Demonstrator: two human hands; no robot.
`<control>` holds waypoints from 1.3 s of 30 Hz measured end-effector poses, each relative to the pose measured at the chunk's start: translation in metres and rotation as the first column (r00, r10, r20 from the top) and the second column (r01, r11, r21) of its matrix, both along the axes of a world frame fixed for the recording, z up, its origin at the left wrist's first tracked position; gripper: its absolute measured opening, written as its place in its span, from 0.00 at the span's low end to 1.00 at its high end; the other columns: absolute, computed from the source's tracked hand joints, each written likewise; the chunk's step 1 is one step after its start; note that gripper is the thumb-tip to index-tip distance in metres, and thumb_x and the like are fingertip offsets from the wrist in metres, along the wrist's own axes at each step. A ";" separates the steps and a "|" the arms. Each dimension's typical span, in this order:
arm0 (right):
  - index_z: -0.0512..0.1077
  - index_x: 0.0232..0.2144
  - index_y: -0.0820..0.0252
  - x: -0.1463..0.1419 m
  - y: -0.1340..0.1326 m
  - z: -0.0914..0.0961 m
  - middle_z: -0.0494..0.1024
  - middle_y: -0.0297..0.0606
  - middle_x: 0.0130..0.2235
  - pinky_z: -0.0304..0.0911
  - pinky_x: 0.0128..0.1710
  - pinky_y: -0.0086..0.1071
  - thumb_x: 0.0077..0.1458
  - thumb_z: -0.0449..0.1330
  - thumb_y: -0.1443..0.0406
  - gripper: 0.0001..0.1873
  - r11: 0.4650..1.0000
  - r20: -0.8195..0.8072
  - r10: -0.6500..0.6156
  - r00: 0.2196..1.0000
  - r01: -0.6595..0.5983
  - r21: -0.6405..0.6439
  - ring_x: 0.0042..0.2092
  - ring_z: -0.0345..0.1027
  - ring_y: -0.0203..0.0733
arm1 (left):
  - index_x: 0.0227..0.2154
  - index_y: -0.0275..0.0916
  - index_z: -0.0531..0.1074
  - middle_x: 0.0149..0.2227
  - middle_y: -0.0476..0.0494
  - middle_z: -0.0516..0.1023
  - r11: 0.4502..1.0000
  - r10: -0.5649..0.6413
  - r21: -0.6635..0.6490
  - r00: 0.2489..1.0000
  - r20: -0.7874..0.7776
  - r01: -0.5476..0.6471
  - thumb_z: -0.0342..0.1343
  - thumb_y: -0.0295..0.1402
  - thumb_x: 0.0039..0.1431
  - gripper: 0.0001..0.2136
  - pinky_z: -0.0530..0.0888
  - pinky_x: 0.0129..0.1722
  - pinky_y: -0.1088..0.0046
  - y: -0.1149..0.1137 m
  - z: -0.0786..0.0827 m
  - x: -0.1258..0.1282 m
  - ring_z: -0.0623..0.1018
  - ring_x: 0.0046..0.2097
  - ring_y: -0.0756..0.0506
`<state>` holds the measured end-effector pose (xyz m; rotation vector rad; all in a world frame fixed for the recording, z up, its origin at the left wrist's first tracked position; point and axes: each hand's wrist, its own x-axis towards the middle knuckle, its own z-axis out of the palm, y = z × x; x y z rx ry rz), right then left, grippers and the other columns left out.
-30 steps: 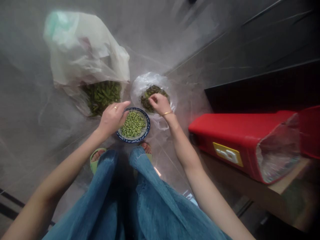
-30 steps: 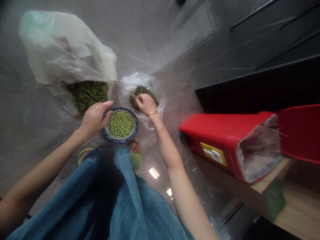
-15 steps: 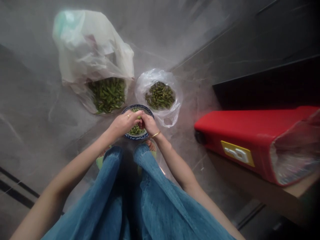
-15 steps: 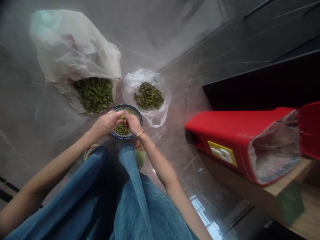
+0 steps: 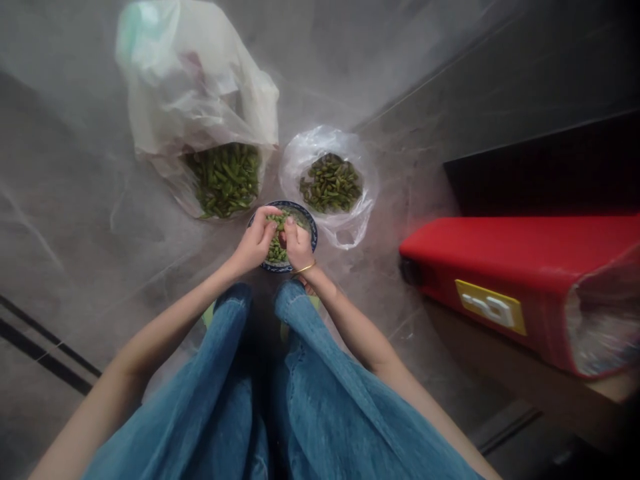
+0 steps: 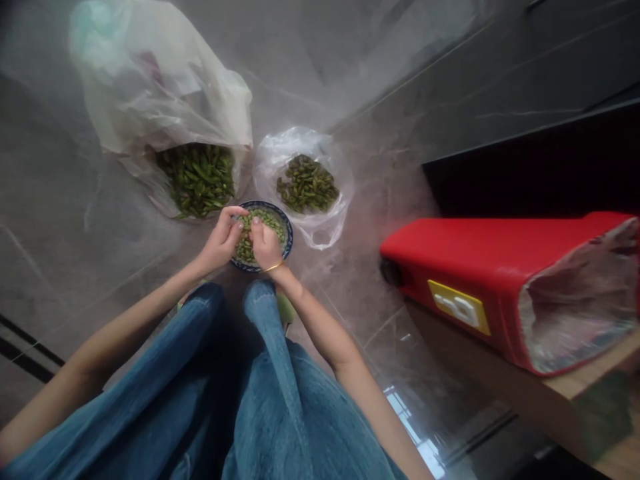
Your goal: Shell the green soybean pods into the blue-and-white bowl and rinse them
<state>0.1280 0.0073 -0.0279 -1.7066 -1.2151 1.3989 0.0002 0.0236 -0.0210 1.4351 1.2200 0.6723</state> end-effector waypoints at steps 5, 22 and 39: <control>0.56 0.23 0.54 0.008 -0.006 -0.007 0.65 0.37 0.24 0.61 0.34 0.37 0.60 0.33 0.41 0.30 0.985 0.134 0.154 0.979 -0.163 0.059 0.30 0.61 0.41 | 0.45 0.43 0.60 0.21 0.57 0.54 0.949 0.004 -0.311 0.986 0.169 0.049 0.42 0.39 0.67 0.09 0.60 0.20 0.76 0.001 -0.015 0.000 0.60 0.19 0.52; 0.65 0.31 0.58 0.004 -0.034 -0.028 0.69 0.44 0.33 0.63 0.43 0.44 0.64 0.38 0.50 0.25 0.931 0.234 0.137 0.963 -0.206 0.301 0.38 0.63 0.45 | 0.45 0.39 0.59 0.23 0.58 0.59 0.937 0.252 -0.262 0.967 0.042 -0.232 0.45 0.23 0.58 0.12 0.61 0.25 0.80 -0.024 -0.014 0.011 0.62 0.22 0.54; 0.70 0.33 0.57 0.021 -0.015 -0.029 0.73 0.34 0.28 0.62 0.26 0.30 0.49 0.58 0.48 0.19 0.901 -0.420 -0.378 0.825 0.224 -0.371 0.28 0.67 0.36 | 0.50 0.36 0.62 0.35 0.45 0.73 0.918 0.163 0.396 0.925 -0.343 -0.015 0.46 0.30 0.62 0.13 0.72 0.41 0.69 0.001 -0.015 -0.040 0.74 0.37 0.48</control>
